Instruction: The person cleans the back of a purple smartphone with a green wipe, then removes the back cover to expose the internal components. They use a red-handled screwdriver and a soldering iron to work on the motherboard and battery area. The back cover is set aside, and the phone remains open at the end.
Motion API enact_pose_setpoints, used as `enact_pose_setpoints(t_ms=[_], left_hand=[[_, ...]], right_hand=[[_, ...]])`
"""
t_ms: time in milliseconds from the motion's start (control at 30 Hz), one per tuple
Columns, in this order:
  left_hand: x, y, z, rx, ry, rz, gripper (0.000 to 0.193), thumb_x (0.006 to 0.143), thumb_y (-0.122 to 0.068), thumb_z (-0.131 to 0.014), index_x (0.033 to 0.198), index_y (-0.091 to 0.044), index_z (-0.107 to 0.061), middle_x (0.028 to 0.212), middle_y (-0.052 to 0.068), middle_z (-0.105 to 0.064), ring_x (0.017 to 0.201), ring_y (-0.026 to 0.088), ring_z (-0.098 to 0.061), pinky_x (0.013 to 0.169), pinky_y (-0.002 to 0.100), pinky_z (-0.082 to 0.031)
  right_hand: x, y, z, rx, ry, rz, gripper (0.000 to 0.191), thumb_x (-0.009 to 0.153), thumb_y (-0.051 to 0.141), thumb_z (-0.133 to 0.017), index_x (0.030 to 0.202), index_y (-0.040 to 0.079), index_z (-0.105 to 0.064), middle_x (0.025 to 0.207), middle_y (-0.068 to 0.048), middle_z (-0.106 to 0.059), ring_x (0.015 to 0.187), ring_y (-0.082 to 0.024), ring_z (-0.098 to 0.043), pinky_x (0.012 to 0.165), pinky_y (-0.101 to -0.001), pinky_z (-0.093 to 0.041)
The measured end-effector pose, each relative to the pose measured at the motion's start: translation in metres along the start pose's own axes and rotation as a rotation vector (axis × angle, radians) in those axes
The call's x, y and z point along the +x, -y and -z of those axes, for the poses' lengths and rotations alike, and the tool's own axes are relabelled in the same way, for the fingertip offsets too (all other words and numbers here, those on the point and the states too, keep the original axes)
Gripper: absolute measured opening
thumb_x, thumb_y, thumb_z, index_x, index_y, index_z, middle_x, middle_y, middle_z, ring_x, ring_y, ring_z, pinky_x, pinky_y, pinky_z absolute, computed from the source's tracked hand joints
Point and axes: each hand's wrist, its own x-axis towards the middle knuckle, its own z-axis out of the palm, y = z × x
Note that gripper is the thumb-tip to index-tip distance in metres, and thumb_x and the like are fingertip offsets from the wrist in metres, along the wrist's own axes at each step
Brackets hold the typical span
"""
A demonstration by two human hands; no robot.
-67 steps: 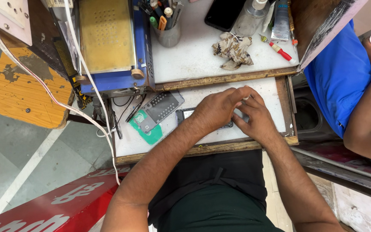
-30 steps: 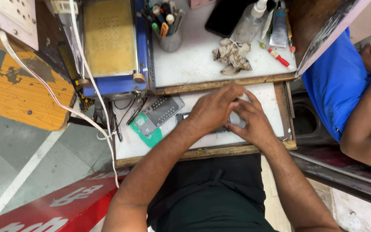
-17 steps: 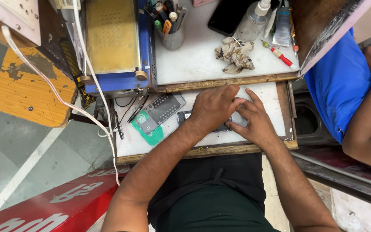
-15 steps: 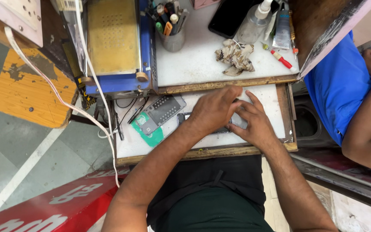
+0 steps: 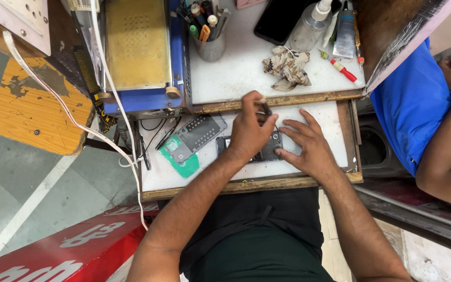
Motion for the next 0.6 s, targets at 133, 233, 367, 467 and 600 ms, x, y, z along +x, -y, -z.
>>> enact_pose_setpoints(t_ms=[133,233,367,467,600], left_hand=[[-0.0004,-0.0004,0.0066,-0.272,-0.042,0.167,0.06,0.095,-0.006,-0.071,0.133,-0.009,-0.024,0.101,0.017,-0.071,0.085,0.023,-0.079,0.069,0.03,-0.066],[0.0005,-0.0024,0.0083,-0.425,-0.034,0.266,0.061,0.095,-0.005,-0.069,0.133,-0.009,-0.021,0.099,0.018,-0.07,0.084,0.022,-0.077,0.069,0.029,-0.066],[0.0019,-0.001,0.0069,-0.529,-0.015,0.308,0.06,0.096,-0.003,-0.067,0.133,-0.009,-0.019,0.102,0.017,-0.068,0.086,0.02,-0.077,0.072,0.027,-0.068],[0.0005,0.0029,0.0075,-0.567,-0.059,0.238,0.06,0.096,-0.001,-0.067,0.132,-0.008,-0.019,0.102,0.018,-0.068,0.084,0.021,-0.077,0.071,0.028,-0.067],[-0.0077,0.0059,0.0084,-0.574,-0.066,0.238,0.059,0.097,-0.001,-0.067,0.132,-0.008,-0.021,0.101,0.017,-0.068,0.085,0.021,-0.077,0.072,0.028,-0.067]], right_hand=[[-0.0009,-0.0002,-0.0001,0.016,-0.013,0.001,0.061,0.073,0.034,-0.09,0.127,0.012,-0.072,0.143,-0.008,-0.062,0.153,-0.038,-0.03,0.12,-0.0512,-0.038],[-0.0011,-0.0002,-0.0006,0.017,-0.016,-0.007,0.06,0.073,0.034,-0.09,0.125,0.011,-0.072,0.143,-0.007,-0.062,0.153,-0.037,-0.03,0.12,-0.0508,-0.038],[-0.0014,-0.0004,-0.0006,0.022,-0.011,-0.005,0.059,0.074,0.033,-0.089,0.125,0.009,-0.072,0.143,-0.008,-0.061,0.153,-0.038,-0.03,0.12,-0.0507,-0.038],[-0.0023,-0.0006,0.0004,0.061,-0.044,-0.002,0.05,0.08,0.029,-0.087,0.124,0.01,-0.073,0.142,-0.008,-0.063,0.152,-0.037,-0.033,0.12,-0.0503,-0.038],[-0.003,0.0011,0.0029,0.185,-0.11,-0.009,0.031,0.085,0.022,-0.083,0.113,0.012,-0.076,0.136,-0.005,-0.069,0.151,-0.034,-0.041,0.119,-0.0478,-0.04]])
